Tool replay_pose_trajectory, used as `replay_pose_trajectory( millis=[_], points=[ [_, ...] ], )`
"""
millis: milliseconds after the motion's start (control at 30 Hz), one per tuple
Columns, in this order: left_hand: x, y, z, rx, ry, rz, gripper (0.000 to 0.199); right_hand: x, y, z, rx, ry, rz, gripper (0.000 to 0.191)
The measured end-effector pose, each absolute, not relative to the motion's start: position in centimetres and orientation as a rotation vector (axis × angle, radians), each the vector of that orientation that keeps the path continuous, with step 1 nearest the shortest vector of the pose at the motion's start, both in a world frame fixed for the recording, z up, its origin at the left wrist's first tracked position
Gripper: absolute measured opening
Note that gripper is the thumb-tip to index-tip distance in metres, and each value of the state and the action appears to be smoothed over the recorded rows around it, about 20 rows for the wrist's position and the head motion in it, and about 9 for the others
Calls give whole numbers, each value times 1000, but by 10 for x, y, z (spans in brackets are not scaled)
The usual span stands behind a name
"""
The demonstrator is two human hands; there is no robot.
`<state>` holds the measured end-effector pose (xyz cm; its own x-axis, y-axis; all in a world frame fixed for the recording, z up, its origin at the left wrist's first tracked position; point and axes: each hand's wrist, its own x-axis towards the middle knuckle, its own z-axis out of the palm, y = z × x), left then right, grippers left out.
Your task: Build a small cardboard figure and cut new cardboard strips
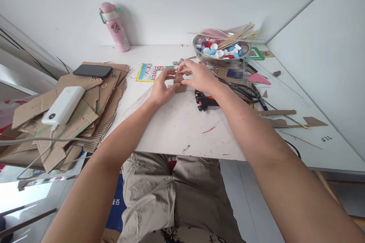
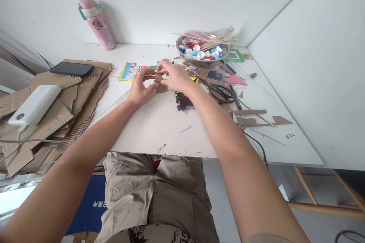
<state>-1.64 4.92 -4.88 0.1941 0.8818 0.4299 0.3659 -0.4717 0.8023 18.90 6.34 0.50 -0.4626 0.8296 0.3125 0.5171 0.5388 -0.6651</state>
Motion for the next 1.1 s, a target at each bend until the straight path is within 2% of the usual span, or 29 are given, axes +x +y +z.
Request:
replay_pose_trajectory(
  millis=[267, 500, 633, 700, 867, 1100],
  points=[
    [-16, 51, -51, 1953, 1129, 1231, 35, 192, 64, 9, -1048, -2155, 770, 37],
    [-16, 54, -58, 1945, 1174, 1242, 42, 187, 61, 12, -1107, -2197, 577, 32],
    [-19, 58, -62, 2004, 1153, 1344, 34, 183, 57, 17, -1185, -2177, 517, 29],
    [-19, 58, -62, 2036, 1147, 1366, 31, 179, 53, 19, -1250, -2155, 506, 29],
    [-15, 55, -60, 1984, 1191, 1327, 39, 176, 45, 25, -1372, -2189, 549, 31],
    [-14, 59, -60, 1743, 1107, 1320, 35, 193, 53, 30, -1246, -2317, 671, 44]
  ],
)
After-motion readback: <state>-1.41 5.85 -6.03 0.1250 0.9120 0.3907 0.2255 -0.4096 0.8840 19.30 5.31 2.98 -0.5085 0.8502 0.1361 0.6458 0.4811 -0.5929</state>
